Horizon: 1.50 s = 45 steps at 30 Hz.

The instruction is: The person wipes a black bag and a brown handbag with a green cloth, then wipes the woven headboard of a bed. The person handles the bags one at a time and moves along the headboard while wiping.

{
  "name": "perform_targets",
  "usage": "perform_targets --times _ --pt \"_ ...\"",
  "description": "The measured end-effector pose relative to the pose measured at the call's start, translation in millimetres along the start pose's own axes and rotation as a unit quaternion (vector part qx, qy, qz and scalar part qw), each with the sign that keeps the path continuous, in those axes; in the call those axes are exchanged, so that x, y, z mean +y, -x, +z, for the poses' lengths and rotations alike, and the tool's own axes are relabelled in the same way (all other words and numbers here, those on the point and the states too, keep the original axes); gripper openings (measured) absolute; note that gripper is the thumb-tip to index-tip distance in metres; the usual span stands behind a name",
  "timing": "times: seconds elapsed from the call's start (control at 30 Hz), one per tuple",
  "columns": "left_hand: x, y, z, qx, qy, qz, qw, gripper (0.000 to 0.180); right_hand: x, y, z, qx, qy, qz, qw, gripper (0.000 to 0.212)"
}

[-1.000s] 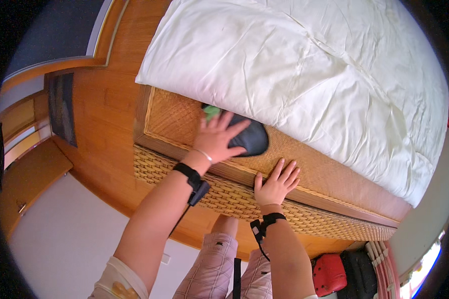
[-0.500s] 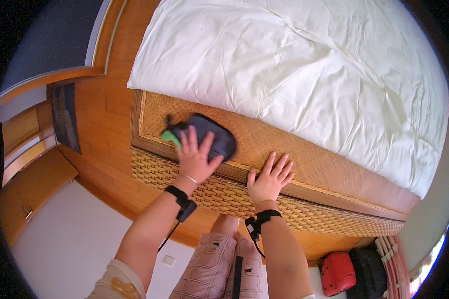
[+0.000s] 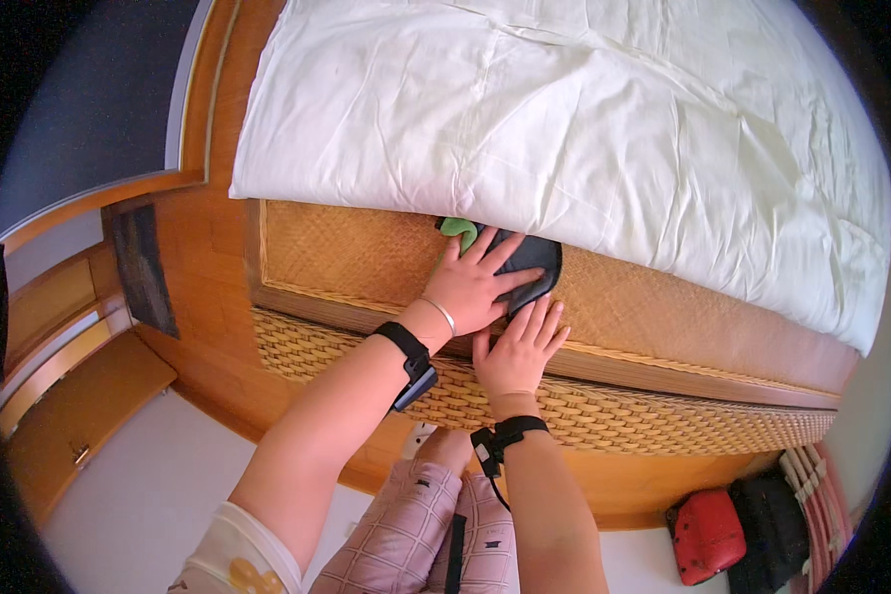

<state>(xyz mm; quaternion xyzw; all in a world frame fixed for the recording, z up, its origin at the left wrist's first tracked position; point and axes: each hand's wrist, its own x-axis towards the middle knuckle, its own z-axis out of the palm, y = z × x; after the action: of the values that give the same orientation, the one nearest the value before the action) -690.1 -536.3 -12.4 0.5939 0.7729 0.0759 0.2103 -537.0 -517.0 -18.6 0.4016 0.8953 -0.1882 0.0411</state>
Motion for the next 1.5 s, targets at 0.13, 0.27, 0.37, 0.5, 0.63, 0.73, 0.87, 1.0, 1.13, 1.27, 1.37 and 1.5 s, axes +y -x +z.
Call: perform_targets --times 0.13,0.27,0.37,0.5,0.63,0.73,0.87,1.0,1.13,1.27,1.37,1.5 --pt "-14 16 -10 -0.013 0.009 -0.087 0.996 0.064 2 -2 -4 0.026 -0.003 -0.011 1.0 0.077" --pt "-47 52 -20 -0.063 -0.051 -0.221 0.972 0.079 1 -2 -6 0.029 -0.002 -0.008 1.0 0.073" --pt "-91 92 -29 -0.088 -0.043 -0.34 0.935 0.085 -2 -1 -8 0.022 0.01 -0.003 1.0 0.072" --pt "-153 159 -37 -0.04 -0.011 -0.444 0.895 0.088 -6 -2 -8 0.021 0.033 -0.007 0.999 0.07" --pt "-164 185 -40 -0.049 0.02 -0.469 0.882 0.089 -6 -2 -7 0.041 0.044 -0.006 0.998 0.069" --pt "-171 186 -38 -0.076 0.016 -0.452 0.889 0.091 -6 -2 -7 0.037 0.065 -0.012 0.997 0.067" --pt "-176 179 -56 -0.132 0.031 -0.412 0.901 0.093 -3 1 -6 0.045 0.082 -0.019 0.995 0.066" --pt "-192 179 -70 -0.154 0.045 -0.393 0.905 0.097 -9 -1 -2 0.051 0.088 -0.03 0.994 0.064" --pt "-198 178 -72 -0.159 0.05 -0.375 0.912 0.102 -10 -2 -5 0.059 0.094 -0.032 0.993 0.063" --pt "-204 177 -71 -0.167 0.055 -0.351 0.92 0.103 -13 -3 -10 0.048 0.108 -0.025 0.993 0.064" --pt "-209 174 -79 -0.188 0.047 -0.334 0.923 0.104 -23 -4 -11 0.013 0.173 0.009 0.985 0.063" --pt "-216 167 -84 -0.217 0.037 -0.304 0.927 0.105 -60 -24 -14 0.033 0.224 -0.019 0.974 0.062"
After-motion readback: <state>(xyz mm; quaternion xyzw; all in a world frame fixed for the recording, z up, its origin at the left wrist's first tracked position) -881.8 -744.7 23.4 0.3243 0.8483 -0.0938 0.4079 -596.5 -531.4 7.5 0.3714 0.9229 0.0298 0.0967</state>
